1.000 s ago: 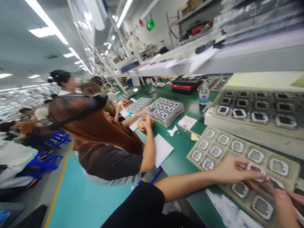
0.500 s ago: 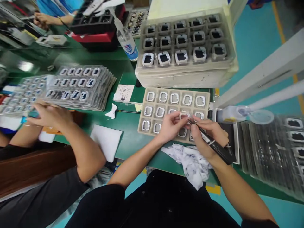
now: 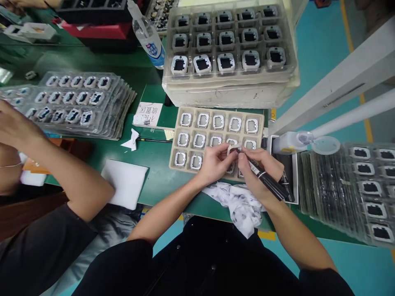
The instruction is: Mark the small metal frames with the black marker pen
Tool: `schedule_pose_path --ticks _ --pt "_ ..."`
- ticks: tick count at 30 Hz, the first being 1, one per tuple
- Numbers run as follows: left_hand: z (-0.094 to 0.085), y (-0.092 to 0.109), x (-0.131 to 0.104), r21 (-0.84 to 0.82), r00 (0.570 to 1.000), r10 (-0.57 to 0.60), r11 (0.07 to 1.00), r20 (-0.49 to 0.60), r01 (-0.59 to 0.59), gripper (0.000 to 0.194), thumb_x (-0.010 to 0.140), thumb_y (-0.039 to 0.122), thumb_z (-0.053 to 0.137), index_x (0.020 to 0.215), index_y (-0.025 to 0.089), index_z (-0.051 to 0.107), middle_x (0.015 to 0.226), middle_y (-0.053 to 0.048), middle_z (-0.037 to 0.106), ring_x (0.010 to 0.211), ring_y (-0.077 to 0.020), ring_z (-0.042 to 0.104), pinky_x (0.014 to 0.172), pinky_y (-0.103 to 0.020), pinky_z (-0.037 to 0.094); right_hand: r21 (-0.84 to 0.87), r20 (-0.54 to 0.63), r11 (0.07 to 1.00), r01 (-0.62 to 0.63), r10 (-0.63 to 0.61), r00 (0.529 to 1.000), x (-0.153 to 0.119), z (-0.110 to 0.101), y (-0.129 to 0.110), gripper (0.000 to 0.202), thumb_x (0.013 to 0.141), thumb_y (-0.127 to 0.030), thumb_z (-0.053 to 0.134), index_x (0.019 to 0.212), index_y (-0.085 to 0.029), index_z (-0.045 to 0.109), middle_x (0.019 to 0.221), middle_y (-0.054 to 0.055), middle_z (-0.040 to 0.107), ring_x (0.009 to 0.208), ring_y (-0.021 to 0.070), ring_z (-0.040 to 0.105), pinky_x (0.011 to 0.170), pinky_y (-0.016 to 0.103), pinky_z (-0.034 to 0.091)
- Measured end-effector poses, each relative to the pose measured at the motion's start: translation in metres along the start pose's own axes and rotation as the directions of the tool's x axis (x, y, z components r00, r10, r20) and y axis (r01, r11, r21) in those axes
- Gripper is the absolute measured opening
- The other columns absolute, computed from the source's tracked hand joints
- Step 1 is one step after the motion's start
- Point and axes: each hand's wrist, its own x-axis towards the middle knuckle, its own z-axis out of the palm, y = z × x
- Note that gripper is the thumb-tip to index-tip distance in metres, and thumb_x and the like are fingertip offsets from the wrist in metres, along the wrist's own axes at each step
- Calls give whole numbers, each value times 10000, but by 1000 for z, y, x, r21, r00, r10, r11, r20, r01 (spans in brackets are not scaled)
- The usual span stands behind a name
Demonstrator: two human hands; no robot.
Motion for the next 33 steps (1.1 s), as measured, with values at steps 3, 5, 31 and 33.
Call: schedule_pose_path --ticks 3,5,31,33 --pt "-2 -5 -1 48 999 41 998 7 -41 390 975 511 752 792 169 707 670 11 598 606 -115 479 569 -246 372 -15 -15 1000 21 -21 1000 -1 1 1 70 993 -215 781 1030 -253 736 999 40 830 920 252 837 777 369 724" --pt "-2 -7 -1 60 999 48 997 14 -48 378 996 494 728 800 172 699 672 13 568 611 -117 456 577 -255 356 -22 -10 1000 11 -11 1000 -1 0 1 75 994 -215 785 1039 -255 740 1016 47 832 914 248 835 792 369 722" --pt "2 -17 -3 248 966 252 941 -61 -230 442 1039 379 672 695 205 456 559 76 347 528 -92 296 519 -270 237 -144 38 984 109 -104 994 1 -1 -1 56 1001 -177 769 1017 -218 734 949 43 816 829 215 813 790 317 693" --pt "2 -16 -3 251 966 250 941 -59 -228 442 1028 376 688 693 206 454 561 78 347 527 -90 301 518 -266 241 -146 49 983 107 -101 994 0 0 -1 67 998 -178 773 1027 -221 730 960 44 817 857 229 818 804 335 702"
